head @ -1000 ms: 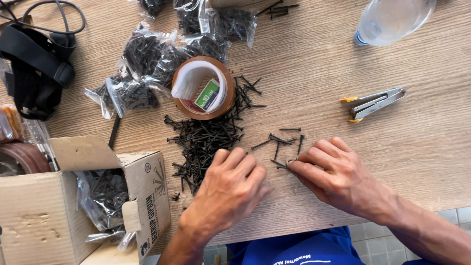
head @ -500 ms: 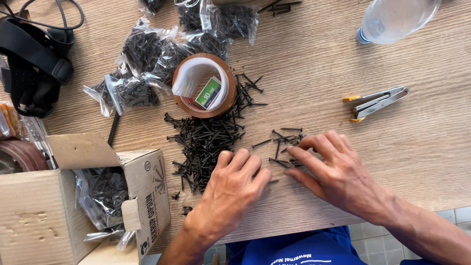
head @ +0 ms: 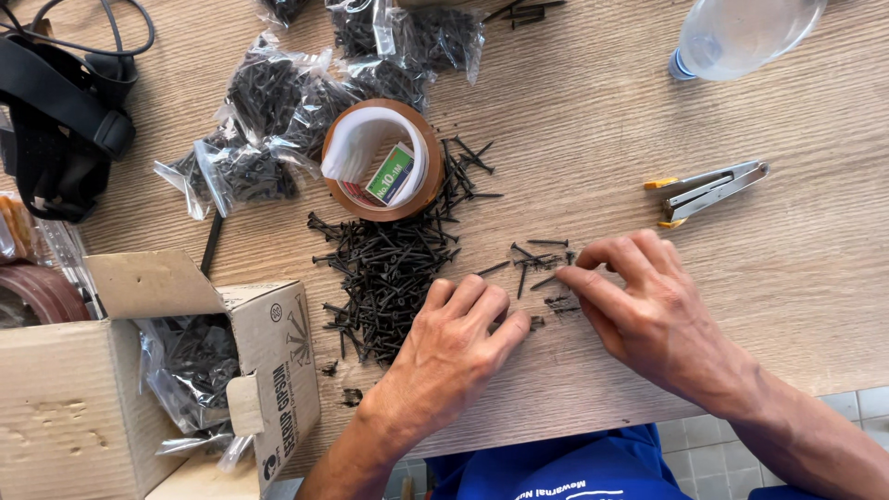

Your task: The person sorts black screws from a large pile on a wooden table into smaller, evenly spaced groups. They repeatedly pick up small handfuls of screws and place them in neat rows across the table surface.

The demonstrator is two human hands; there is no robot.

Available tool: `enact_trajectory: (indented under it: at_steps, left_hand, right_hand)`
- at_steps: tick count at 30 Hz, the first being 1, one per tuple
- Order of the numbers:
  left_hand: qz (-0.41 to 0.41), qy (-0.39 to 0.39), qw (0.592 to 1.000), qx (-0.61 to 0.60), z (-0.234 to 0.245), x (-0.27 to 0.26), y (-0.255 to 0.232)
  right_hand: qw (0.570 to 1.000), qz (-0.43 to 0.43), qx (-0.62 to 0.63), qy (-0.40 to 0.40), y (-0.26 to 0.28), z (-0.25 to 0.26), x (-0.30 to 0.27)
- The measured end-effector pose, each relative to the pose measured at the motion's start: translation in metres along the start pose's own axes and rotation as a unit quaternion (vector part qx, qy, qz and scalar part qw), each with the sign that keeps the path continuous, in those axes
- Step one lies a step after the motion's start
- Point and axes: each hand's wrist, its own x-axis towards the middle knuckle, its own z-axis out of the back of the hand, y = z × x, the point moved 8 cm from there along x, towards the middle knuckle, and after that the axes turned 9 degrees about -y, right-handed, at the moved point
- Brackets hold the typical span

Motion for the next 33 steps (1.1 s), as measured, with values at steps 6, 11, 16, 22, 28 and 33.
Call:
enact_trajectory:
  at_steps: [6,11,16,22,28,33]
  left_hand:
    - [-0.004,0.027,1.000,-0.007,-0.011,-0.007,0.000]
    - [-0.008,0.038,0.999,-0.014,-0.015,-0.009,-0.001]
    - [-0.008,0.033,0.999,-0.021,-0.018,-0.010,-0.005]
    - [-0.011,0.034,0.999,-0.027,-0.019,-0.010,-0.006]
    - [-0.014,0.008,0.999,-0.043,-0.017,-0.008,-0.007]
    - [-0.013,0.005,0.998,-0.068,-0.015,-0.004,-0.010]
  right_hand:
    - [0.999,0.014,-0.017,0.050,-0.007,-0.005,-0.007]
    - [0.996,0.024,-0.046,0.072,-0.011,-0.012,-0.012]
    - [0.998,0.015,-0.031,0.051,-0.009,-0.008,-0.006]
    - [0.998,-0.007,0.006,0.059,-0.015,-0.006,-0.008]
    - [0.990,-0.019,0.053,0.131,-0.018,-0.018,-0.023]
    - [0.989,-0.011,0.074,0.130,-0.010,-0.018,-0.021]
